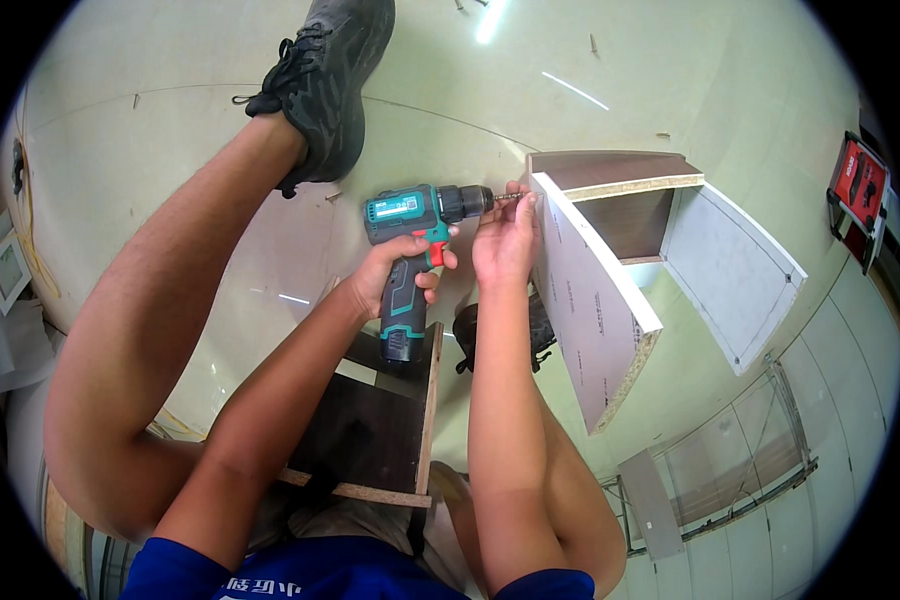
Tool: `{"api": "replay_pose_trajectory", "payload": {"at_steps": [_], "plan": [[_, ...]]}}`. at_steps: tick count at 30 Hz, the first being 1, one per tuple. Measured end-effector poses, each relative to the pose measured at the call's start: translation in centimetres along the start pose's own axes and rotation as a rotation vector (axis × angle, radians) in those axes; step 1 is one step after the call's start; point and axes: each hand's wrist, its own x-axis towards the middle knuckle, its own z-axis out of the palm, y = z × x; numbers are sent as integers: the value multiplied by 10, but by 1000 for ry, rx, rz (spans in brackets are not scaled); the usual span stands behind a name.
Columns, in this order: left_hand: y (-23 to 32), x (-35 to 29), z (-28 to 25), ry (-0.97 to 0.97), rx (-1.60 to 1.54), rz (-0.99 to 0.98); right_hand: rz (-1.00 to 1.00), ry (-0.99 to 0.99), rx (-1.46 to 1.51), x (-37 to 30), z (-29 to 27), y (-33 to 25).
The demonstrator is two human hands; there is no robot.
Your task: The person assembles a small wooden box by aligning and securing panels with a cordless drill. They position the pieces, insert screws, and tighten them to form the box structure.
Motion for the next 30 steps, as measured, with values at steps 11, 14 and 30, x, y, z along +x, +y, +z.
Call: {"api": "replay_pose_trajectory", "payload": {"at_steps": [11, 14, 30], "plan": [[0, 1, -1, 0, -6, 0, -5, 21, -12, -3, 5, -1], [0, 1, -1, -1, -5, 0, -1, 32, -10, -3, 5, -1], [-1, 2, -3, -3, -16, -11, 8, -13, -1, 2, -4, 0]]}}
